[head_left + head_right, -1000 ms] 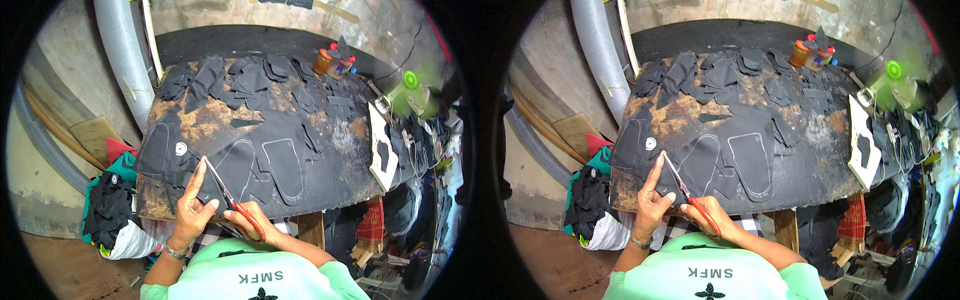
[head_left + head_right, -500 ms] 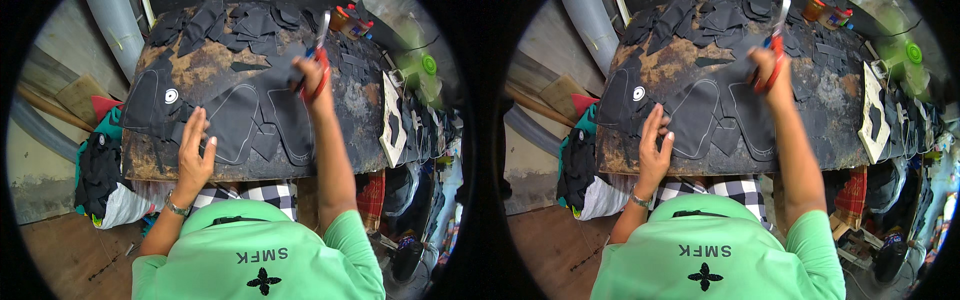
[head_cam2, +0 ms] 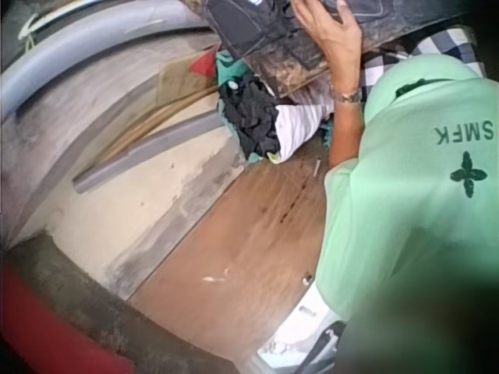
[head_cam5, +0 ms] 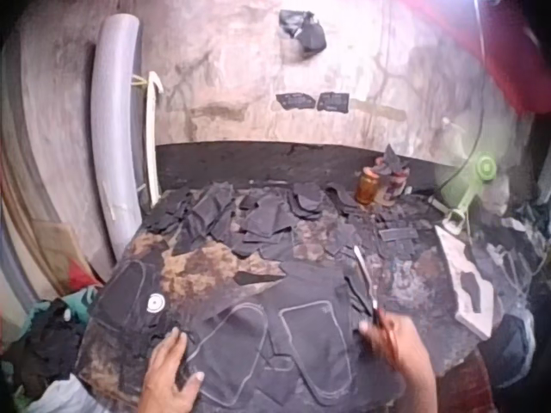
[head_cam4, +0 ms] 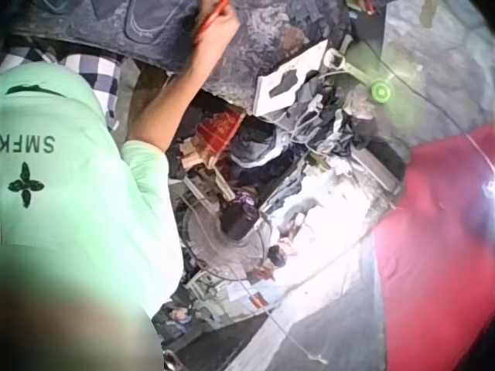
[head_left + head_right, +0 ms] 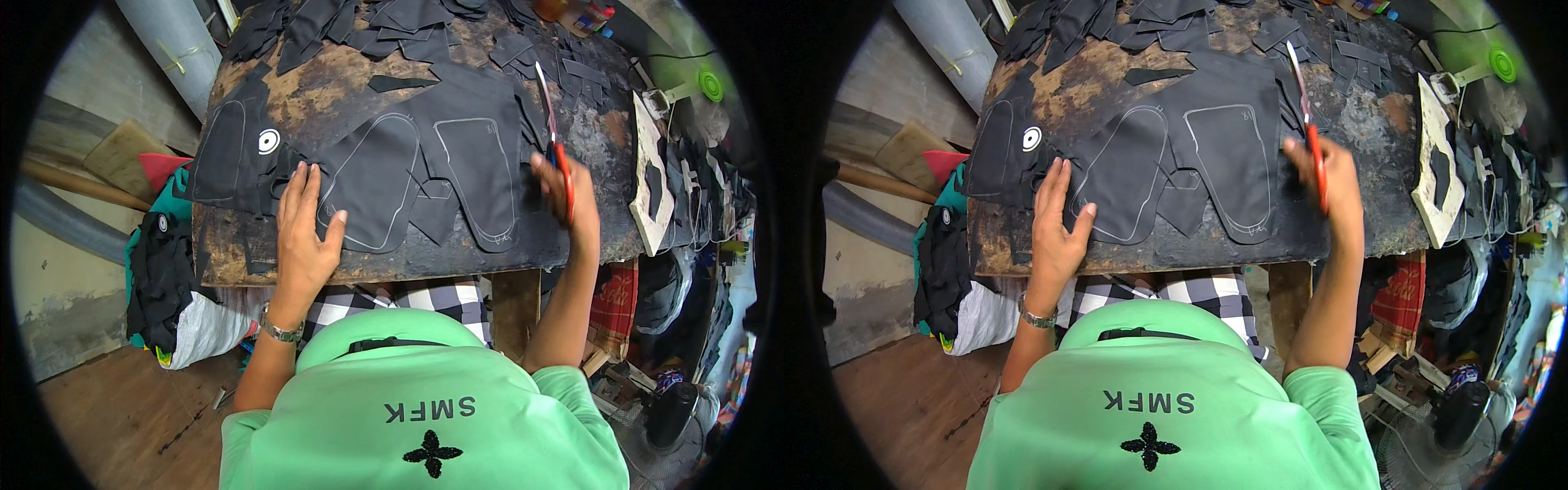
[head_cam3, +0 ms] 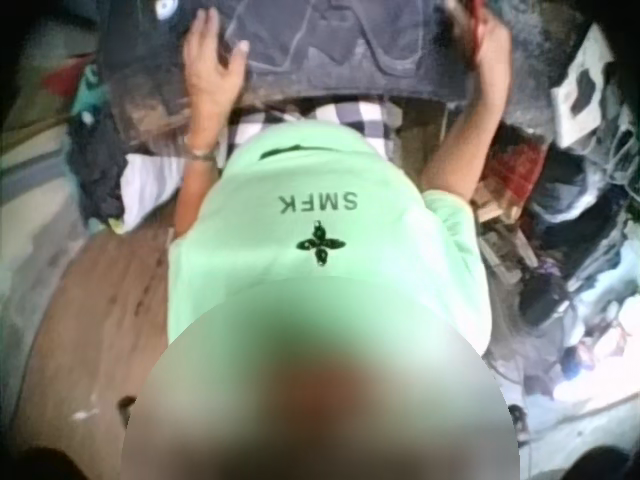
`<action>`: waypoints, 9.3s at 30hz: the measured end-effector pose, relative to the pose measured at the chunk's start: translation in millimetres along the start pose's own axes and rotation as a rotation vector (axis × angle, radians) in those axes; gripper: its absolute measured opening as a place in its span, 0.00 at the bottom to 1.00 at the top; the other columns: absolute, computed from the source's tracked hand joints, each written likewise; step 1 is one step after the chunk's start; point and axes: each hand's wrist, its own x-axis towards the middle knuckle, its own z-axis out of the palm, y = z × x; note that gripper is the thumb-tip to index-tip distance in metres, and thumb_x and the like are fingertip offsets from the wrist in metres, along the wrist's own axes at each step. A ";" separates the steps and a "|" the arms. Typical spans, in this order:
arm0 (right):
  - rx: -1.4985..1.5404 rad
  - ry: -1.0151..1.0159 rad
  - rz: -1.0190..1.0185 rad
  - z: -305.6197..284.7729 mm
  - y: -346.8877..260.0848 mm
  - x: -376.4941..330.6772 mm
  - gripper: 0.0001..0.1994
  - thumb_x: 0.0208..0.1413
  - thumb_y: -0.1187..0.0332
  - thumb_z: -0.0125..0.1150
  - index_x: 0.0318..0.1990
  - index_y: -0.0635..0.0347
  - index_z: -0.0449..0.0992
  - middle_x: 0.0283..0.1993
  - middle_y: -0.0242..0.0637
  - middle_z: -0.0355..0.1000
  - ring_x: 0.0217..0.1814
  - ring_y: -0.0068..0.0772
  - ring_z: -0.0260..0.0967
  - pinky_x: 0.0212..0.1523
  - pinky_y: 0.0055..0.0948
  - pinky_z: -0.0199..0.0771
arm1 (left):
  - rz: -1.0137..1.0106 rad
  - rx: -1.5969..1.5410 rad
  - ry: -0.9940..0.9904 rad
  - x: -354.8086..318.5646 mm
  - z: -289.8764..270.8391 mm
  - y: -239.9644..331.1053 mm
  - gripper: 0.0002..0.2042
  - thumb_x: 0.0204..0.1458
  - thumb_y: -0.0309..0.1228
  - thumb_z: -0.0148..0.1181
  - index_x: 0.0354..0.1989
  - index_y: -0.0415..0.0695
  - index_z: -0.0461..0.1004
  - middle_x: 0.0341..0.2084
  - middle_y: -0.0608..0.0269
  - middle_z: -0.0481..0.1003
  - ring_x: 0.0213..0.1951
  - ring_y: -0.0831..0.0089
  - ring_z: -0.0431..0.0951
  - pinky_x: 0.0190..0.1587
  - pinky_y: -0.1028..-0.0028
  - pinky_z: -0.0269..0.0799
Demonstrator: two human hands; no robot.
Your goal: The person uses red-handled scissors to cut black fabric pieces along white chalk outlines on a worn wooden table. They repeatedly trim edges, rotate the fabric, and stack finished pieces while working in a small workshop.
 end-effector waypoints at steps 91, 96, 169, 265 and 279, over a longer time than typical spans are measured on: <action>0.364 -0.607 -0.652 111.3 -107.2 -132.2 0.32 0.54 0.39 0.57 0.29 0.69 0.69 0.19 0.42 0.63 0.21 0.34 0.61 0.25 0.34 0.64 | 0.043 -0.959 0.619 19.5 -78.8 82.7 0.28 0.57 0.19 0.55 0.67 0.40 0.57 0.64 0.62 0.62 0.27 0.95 0.60 0.25 0.89 0.59; 0.521 -0.618 -0.571 120.8 -95.2 -136.8 0.24 0.53 0.50 0.66 0.25 0.66 0.68 0.16 0.31 0.59 0.20 0.20 0.54 0.20 0.26 0.57 | 0.039 -1.028 0.610 20.4 -77.3 81.7 0.28 0.58 0.19 0.55 0.67 0.40 0.57 0.64 0.65 0.62 0.24 0.95 0.56 0.22 0.88 0.55; 0.474 -0.742 -0.490 92.7 -105.6 -133.4 0.24 0.56 0.48 0.58 0.26 0.64 0.70 0.16 0.26 0.60 0.20 0.17 0.55 0.20 0.24 0.55 | 0.287 -0.585 0.060 15.9 -155.4 52.5 0.28 0.52 0.19 0.58 0.64 0.37 0.62 0.63 0.57 0.65 0.65 0.71 0.62 0.67 0.72 0.51; 0.695 -0.836 -0.517 103.5 -100.2 -131.2 0.11 0.57 0.67 0.50 0.34 0.69 0.72 0.28 0.31 0.73 0.28 0.20 0.66 0.29 0.24 0.68 | 0.215 -0.959 0.152 7.6 -110.0 75.5 0.29 0.53 0.17 0.58 0.65 0.37 0.60 0.65 0.58 0.61 0.59 0.80 0.63 0.58 0.82 0.60; 0.559 -0.792 -0.296 104.5 -117.3 -128.7 0.22 0.60 0.54 0.48 0.48 0.68 0.70 0.42 0.45 0.75 0.41 0.37 0.74 0.42 0.33 0.73 | 0.013 -1.104 -0.097 6.0 -130.1 75.6 0.24 0.53 0.21 0.60 0.61 0.37 0.66 0.59 0.58 0.69 0.53 0.81 0.69 0.65 0.74 0.54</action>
